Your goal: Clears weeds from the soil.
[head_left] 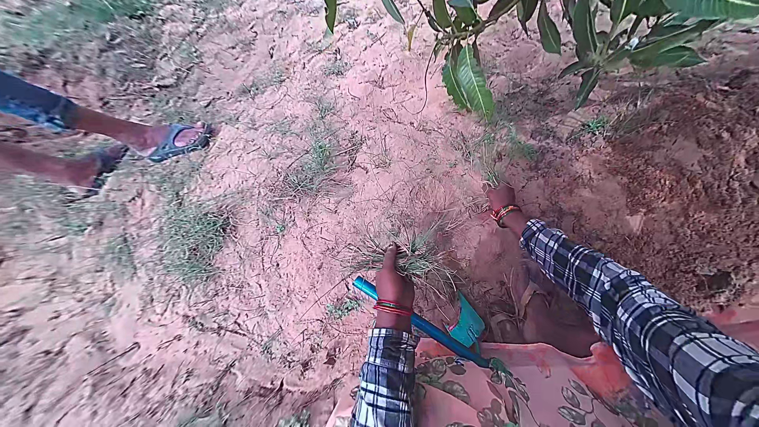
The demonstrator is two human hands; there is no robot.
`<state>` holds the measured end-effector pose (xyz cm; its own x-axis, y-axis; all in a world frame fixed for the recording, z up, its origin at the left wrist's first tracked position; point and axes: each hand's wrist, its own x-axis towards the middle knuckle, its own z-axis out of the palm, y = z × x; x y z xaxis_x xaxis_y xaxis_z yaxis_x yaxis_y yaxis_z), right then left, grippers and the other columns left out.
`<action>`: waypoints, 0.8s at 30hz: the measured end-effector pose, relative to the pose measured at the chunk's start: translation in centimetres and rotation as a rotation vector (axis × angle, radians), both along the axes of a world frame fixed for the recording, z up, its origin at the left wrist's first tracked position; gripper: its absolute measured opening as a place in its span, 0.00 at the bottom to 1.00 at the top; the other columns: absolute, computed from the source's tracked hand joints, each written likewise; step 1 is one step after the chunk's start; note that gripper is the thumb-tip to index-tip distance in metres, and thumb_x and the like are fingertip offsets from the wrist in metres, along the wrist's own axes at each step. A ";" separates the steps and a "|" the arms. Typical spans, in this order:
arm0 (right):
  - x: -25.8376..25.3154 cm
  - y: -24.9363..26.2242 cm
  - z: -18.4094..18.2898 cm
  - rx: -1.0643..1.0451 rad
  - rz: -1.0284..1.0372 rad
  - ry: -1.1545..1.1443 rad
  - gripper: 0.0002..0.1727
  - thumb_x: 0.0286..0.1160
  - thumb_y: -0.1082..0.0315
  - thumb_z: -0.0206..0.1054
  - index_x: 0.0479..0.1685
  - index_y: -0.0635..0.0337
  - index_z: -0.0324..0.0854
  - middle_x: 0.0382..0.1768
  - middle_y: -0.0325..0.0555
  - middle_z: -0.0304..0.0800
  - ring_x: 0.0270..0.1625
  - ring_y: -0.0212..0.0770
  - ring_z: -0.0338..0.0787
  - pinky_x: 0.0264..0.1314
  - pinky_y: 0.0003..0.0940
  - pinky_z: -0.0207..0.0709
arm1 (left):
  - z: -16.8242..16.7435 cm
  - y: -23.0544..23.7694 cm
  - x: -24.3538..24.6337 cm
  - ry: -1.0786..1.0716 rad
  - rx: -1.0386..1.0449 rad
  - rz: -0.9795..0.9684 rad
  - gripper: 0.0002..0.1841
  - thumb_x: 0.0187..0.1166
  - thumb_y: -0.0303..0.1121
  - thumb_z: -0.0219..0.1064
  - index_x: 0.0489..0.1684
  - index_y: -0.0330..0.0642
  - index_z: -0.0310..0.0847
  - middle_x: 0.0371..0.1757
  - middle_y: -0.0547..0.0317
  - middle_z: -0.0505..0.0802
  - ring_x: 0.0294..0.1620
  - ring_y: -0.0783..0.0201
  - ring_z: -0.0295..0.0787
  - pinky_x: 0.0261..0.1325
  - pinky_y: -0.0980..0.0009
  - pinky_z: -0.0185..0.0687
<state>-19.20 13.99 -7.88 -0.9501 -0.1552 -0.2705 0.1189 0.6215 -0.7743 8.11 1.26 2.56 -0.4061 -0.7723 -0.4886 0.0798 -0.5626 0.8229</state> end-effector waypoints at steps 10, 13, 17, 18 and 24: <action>-9.6 -9.5 0.2 0.511 0.586 0.019 0.25 0.80 0.58 0.69 0.58 0.77 0.83 0.63 0.76 0.85 0.69 0.72 0.84 0.68 0.74 0.74 | 0.7 1.2 -2.6 -0.044 -0.001 -0.049 0.13 0.93 0.37 0.52 0.54 0.37 0.79 0.40 0.56 0.90 0.40 0.66 0.91 0.46 0.67 0.90; -10.2 -10.3 -0.9 0.427 0.581 -0.042 0.29 0.80 0.60 0.69 0.67 0.80 0.76 0.65 0.77 0.83 0.71 0.71 0.84 0.71 0.71 0.74 | 0.1 1.9 -3.8 -0.065 -0.003 -0.083 0.13 0.93 0.35 0.53 0.51 0.35 0.79 0.37 0.54 0.91 0.37 0.66 0.91 0.44 0.67 0.91; -9.9 -8.6 -1.7 0.299 0.482 -0.092 0.33 0.87 0.47 0.62 0.62 0.76 0.82 0.62 0.74 0.86 0.68 0.69 0.86 0.70 0.70 0.75 | -0.6 2.2 -3.9 -0.092 -0.037 -0.102 0.12 0.92 0.34 0.55 0.51 0.34 0.80 0.39 0.54 0.91 0.39 0.66 0.91 0.46 0.67 0.90; -9.4 -8.2 -1.5 0.309 0.468 -0.093 0.34 0.87 0.45 0.61 0.62 0.75 0.82 0.62 0.73 0.87 0.69 0.69 0.86 0.70 0.70 0.75 | -0.7 2.2 -3.8 -0.092 -0.039 -0.103 0.12 0.92 0.34 0.55 0.51 0.34 0.80 0.39 0.54 0.91 0.40 0.66 0.91 0.47 0.66 0.90; -4.6 -5.9 -0.5 0.146 0.292 -0.158 0.38 0.89 0.40 0.55 0.64 0.75 0.82 0.64 0.73 0.85 0.70 0.68 0.85 0.73 0.69 0.74 | -0.8 0.7 -3.1 -0.098 -0.095 -0.067 0.12 0.92 0.35 0.57 0.50 0.34 0.81 0.39 0.54 0.90 0.40 0.66 0.90 0.47 0.67 0.89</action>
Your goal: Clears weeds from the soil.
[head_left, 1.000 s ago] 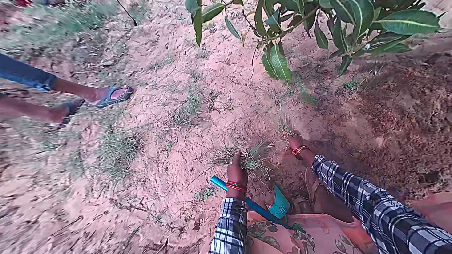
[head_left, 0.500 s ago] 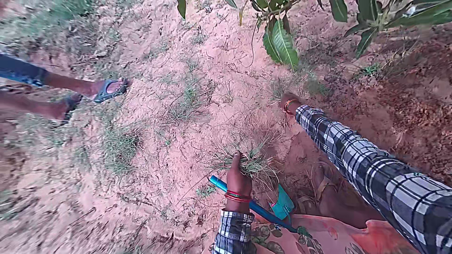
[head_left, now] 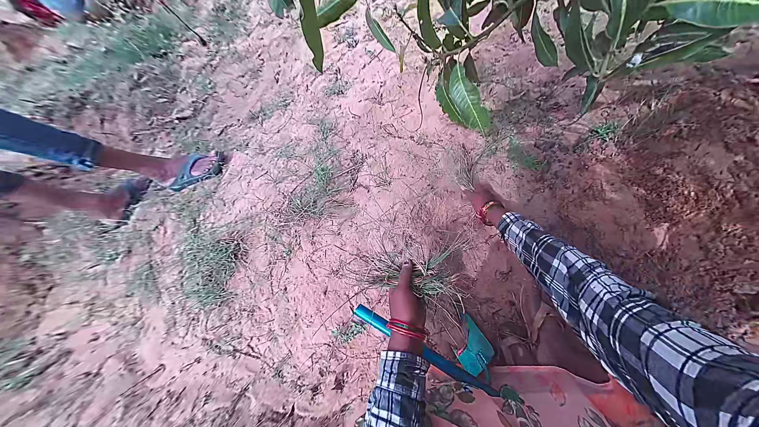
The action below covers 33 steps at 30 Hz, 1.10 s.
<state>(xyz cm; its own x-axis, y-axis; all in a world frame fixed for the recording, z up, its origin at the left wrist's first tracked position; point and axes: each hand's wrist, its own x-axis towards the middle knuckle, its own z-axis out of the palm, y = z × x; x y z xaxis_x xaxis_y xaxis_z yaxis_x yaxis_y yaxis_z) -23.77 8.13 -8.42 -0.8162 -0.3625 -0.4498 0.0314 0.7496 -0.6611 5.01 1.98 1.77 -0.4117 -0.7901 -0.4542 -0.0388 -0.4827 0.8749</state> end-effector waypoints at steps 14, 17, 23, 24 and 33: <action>-1.1 4.8 3.7 0.558 0.166 0.253 0.19 0.81 0.61 0.65 0.53 0.73 0.86 0.60 0.72 0.88 0.66 0.70 0.87 0.62 0.73 0.78 | 0.1 -1.5 1.9 0.057 0.018 0.038 0.14 0.93 0.38 0.55 0.54 0.35 0.79 0.41 0.54 0.89 0.41 0.66 0.89 0.47 0.66 0.87; -1.0 5.8 2.9 0.503 0.194 0.232 0.23 0.82 0.54 0.66 0.49 0.70 0.89 0.57 0.71 0.90 0.64 0.70 0.88 0.61 0.74 0.77 | -0.5 -2.1 1.6 0.032 0.015 0.046 0.15 0.93 0.39 0.56 0.54 0.34 0.80 0.42 0.54 0.89 0.41 0.66 0.88 0.47 0.65 0.87; 0.4 10.6 0.3 0.002 -0.088 0.111 0.28 0.86 0.52 0.65 0.58 0.78 0.81 0.55 0.75 0.87 0.61 0.68 0.87 0.66 0.68 0.75 | -1.5 -1.4 1.4 0.013 0.052 0.004 0.15 0.93 0.38 0.55 0.54 0.33 0.79 0.42 0.52 0.89 0.41 0.65 0.88 0.47 0.64 0.87; 1.0 11.1 0.4 -0.117 -0.207 0.088 0.29 0.87 0.52 0.63 0.62 0.77 0.79 0.57 0.75 0.86 0.62 0.66 0.87 0.68 0.66 0.75 | -1.6 -1.4 1.4 0.016 0.048 -0.002 0.15 0.93 0.38 0.55 0.55 0.33 0.79 0.43 0.52 0.89 0.42 0.64 0.89 0.48 0.64 0.87; -2.0 12.8 11.0 -0.752 -0.919 0.332 0.31 0.89 0.46 0.59 0.69 0.68 0.77 0.61 0.55 0.85 0.62 0.39 0.85 0.67 0.39 0.78 | -0.2 -1.3 1.5 0.076 0.071 0.048 0.14 0.94 0.37 0.52 0.57 0.36 0.78 0.44 0.55 0.89 0.44 0.67 0.90 0.50 0.67 0.88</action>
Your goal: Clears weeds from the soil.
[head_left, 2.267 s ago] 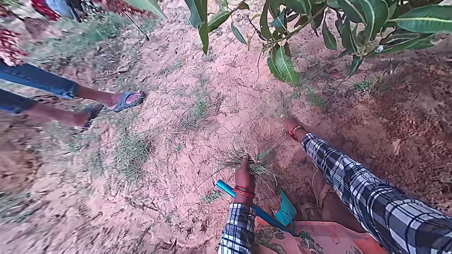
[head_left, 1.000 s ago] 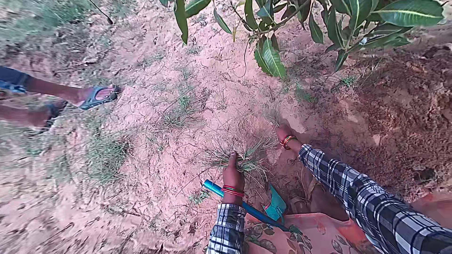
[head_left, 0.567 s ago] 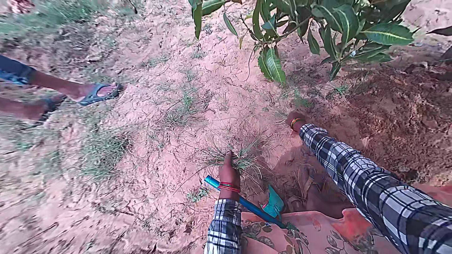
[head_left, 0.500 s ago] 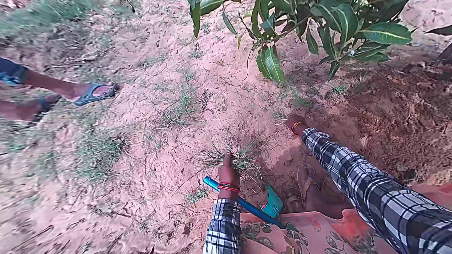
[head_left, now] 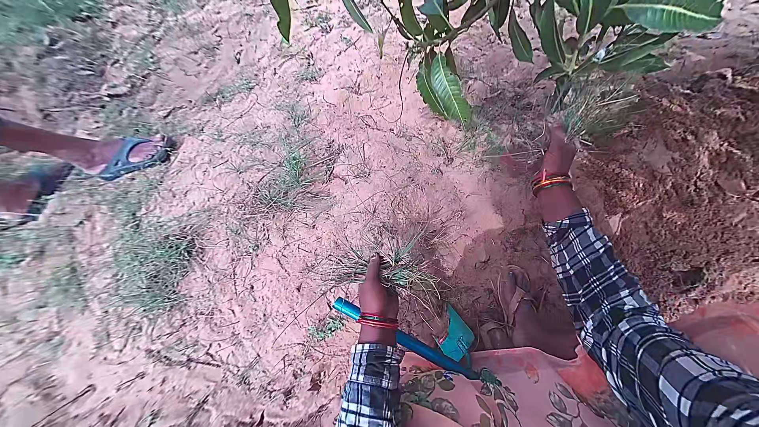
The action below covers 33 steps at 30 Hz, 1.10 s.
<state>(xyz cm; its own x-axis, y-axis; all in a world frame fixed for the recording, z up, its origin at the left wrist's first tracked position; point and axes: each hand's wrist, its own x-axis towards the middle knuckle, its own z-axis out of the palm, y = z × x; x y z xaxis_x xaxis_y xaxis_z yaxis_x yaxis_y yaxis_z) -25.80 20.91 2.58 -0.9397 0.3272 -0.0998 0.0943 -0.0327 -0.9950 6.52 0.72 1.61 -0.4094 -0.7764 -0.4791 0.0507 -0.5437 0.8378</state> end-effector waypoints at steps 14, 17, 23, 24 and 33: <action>-6.2 -2.3 -1.2 1.323 1.000 -0.400 0.34 0.84 0.57 0.66 0.82 0.70 0.69 0.87 0.69 0.63 0.90 0.67 0.62 0.87 0.64 0.60 | 0.4 2.5 -1.8 -0.071 -0.049 -0.078 0.12 0.93 0.36 0.55 0.48 0.39 0.80 0.37 0.60 0.90 0.37 0.70 0.90 0.43 0.71 0.89; -6.8 -3.8 -9.9 1.305 0.799 -0.041 0.22 0.70 0.67 0.75 0.57 0.78 0.84 0.71 0.78 0.78 0.77 0.78 0.75 0.72 0.78 0.71 | 0.3 2.5 -2.0 -0.079 -0.061 -0.085 0.11 0.92 0.36 0.55 0.47 0.39 0.80 0.37 0.60 0.90 0.37 0.70 0.89 0.43 0.71 0.88; -6.8 -2.2 -9.2 1.391 0.978 -0.124 0.24 0.81 0.58 0.68 0.53 0.77 0.86 0.61 0.76 0.86 0.69 0.74 0.84 0.69 0.74 0.74 | -0.3 2.0 -1.5 -0.058 -0.055 -0.081 0.11 0.92 0.36 0.56 0.50 0.37 0.80 0.39 0.58 0.90 0.39 0.69 0.89 0.46 0.70 0.88; -6.7 -2.2 -9.1 1.378 0.958 -0.163 0.26 0.82 0.55 0.67 0.53 0.76 0.86 0.61 0.75 0.87 0.69 0.73 0.85 0.68 0.74 0.75 | -0.3 1.8 -1.4 -0.055 -0.056 -0.076 0.11 0.92 0.35 0.56 0.51 0.37 0.79 0.39 0.58 0.90 0.39 0.70 0.89 0.46 0.70 0.88; -1.4 -1.8 -7.5 0.981 0.688 -0.295 0.33 0.88 0.47 0.60 0.62 0.76 0.82 0.61 0.75 0.86 0.68 0.71 0.86 0.71 0.71 0.74 | 0.0 0.4 -1.1 -0.012 -0.044 -0.042 0.13 0.92 0.36 0.57 0.56 0.34 0.78 0.43 0.55 0.89 0.41 0.67 0.89 0.47 0.69 0.88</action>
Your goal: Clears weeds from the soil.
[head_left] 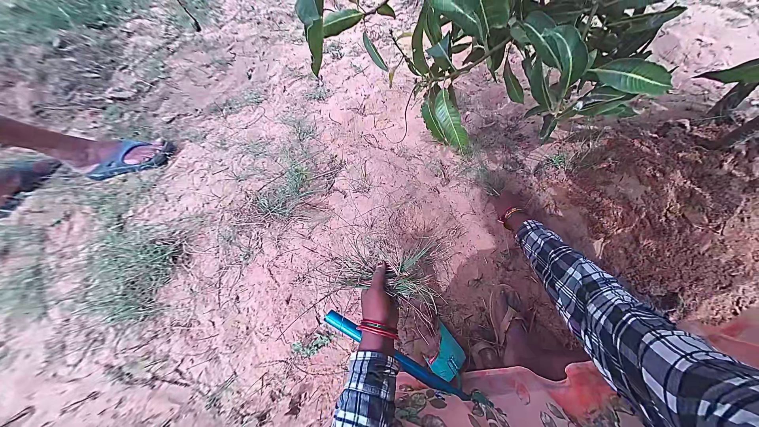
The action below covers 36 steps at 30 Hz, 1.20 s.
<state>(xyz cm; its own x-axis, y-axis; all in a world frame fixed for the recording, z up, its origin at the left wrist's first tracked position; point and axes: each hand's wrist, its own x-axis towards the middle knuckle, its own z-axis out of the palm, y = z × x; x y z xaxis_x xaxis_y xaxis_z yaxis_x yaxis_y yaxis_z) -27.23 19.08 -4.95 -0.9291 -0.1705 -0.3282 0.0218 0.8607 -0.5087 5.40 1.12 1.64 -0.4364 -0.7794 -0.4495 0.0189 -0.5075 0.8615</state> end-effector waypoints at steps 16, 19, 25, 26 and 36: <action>21.4 -5.6 6.4 -0.314 0.149 -0.253 0.27 0.88 0.54 0.63 0.59 0.77 0.80 0.56 0.74 0.86 0.61 0.66 0.87 0.66 0.66 0.75 | -1.2 -0.4 3.2 -0.252 -0.183 -0.254 0.29 0.87 0.52 0.63 0.69 0.31 0.77 0.57 0.39 0.89 0.56 0.50 0.86 0.62 0.48 0.81; 22.6 -5.4 8.5 -0.283 0.177 -0.257 0.29 0.89 0.54 0.60 0.67 0.77 0.77 0.61 0.74 0.84 0.66 0.65 0.85 0.70 0.64 0.73 | -2.1 0.5 3.5 -0.343 -0.201 -0.377 0.39 0.81 0.64 0.62 0.74 0.36 0.76 0.64 0.35 0.88 0.62 0.42 0.85 0.64 0.40 0.79; 25.2 -5.7 9.5 -0.230 0.223 -0.241 0.29 0.93 0.54 0.56 0.66 0.79 0.77 0.62 0.76 0.83 0.68 0.66 0.84 0.72 0.64 0.71 | 0.1 2.4 2.5 -0.084 -0.121 -0.512 0.32 0.91 0.51 0.56 0.81 0.31 0.68 0.74 0.36 0.83 0.75 0.48 0.79 0.79 0.49 0.72; 25.6 -6.0 9.6 -0.222 0.246 -0.243 0.28 0.93 0.54 0.55 0.64 0.78 0.78 0.61 0.75 0.83 0.67 0.65 0.83 0.71 0.64 0.70 | 0.4 2.6 2.7 -0.018 -0.085 -0.534 0.32 0.91 0.51 0.57 0.83 0.33 0.65 0.75 0.38 0.82 0.75 0.51 0.79 0.79 0.52 0.73; 28.5 -9.9 9.1 -0.154 0.742 -0.058 0.29 0.88 0.58 0.61 0.81 0.67 0.72 0.77 0.73 0.74 0.77 0.66 0.79 0.78 0.62 0.72 | -1.1 -0.7 2.9 -0.037 0.063 -0.247 0.21 0.84 0.43 0.65 0.61 0.32 0.81 0.51 0.44 0.90 0.49 0.56 0.86 0.55 0.54 0.83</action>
<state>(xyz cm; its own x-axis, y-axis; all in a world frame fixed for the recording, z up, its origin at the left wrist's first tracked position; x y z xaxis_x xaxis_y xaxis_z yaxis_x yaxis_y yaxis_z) 1.27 9.19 4.20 -0.5349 -0.7916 -0.2955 -0.5044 0.5797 -0.6399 8.28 0.41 0.50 -0.5927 -0.6213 -0.5126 -0.1428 -0.5452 0.8260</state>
